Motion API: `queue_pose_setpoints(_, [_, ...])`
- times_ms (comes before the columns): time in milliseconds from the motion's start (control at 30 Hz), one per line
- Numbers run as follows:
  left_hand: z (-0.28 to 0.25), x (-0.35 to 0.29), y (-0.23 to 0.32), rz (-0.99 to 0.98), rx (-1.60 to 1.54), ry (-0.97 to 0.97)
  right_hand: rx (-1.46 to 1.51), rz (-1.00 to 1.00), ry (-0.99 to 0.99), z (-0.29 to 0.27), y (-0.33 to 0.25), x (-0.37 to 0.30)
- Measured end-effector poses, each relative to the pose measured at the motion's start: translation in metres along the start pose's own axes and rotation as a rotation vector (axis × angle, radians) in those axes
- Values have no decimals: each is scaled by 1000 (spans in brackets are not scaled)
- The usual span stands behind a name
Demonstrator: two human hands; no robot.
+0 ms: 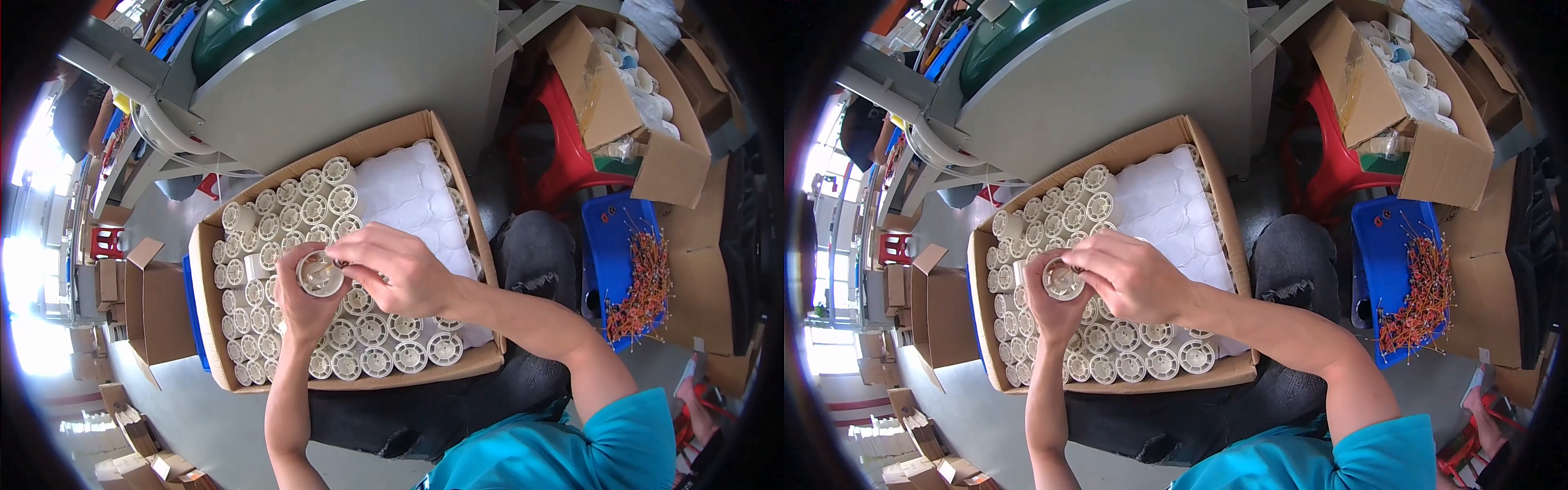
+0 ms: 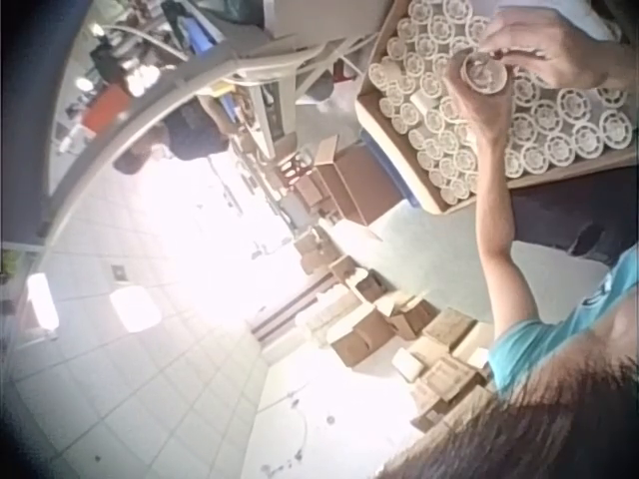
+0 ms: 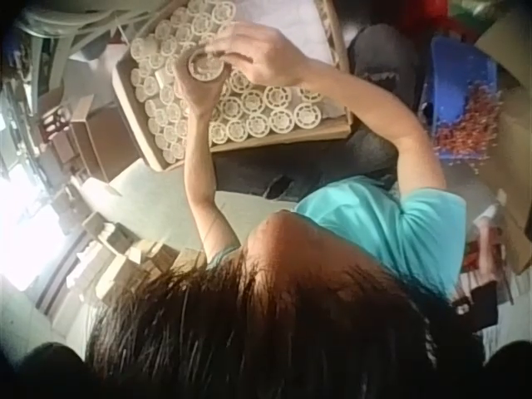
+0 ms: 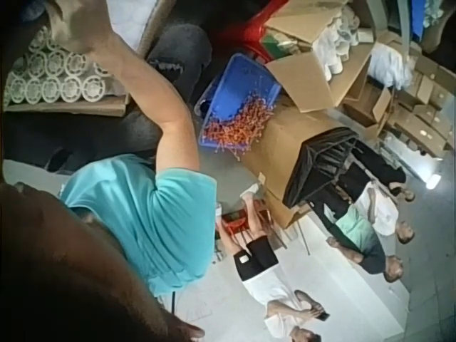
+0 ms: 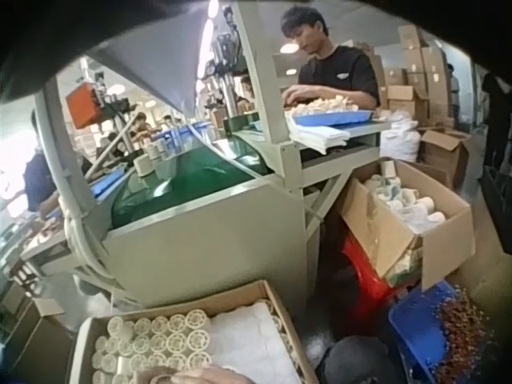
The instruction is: The person assembles small electrical components into plastic light housing units by hand, taking components from a component tray and wiring from a cardboard box.
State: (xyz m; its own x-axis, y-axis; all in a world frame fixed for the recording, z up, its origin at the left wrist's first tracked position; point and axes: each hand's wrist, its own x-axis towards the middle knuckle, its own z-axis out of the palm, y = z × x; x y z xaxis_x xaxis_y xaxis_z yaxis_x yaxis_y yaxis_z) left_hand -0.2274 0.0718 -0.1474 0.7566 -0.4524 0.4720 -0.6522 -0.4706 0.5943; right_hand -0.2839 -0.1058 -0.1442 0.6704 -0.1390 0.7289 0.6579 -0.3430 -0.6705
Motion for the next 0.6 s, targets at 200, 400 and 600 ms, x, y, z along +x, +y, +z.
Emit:
queue_pose_setpoints(200, [4, -7, 2, -12, 89, -125, -130, -8, -62, 4, -1, -5])
queue_pose_setpoints(400, [10, -7, 4, -85, 3, -109, -55, 195, -88, 8, 6, -10])
queue_pose_setpoints(600, [9, -4, 5, 83, 117, -115, -89, 332, -241, 6, 2, -11])
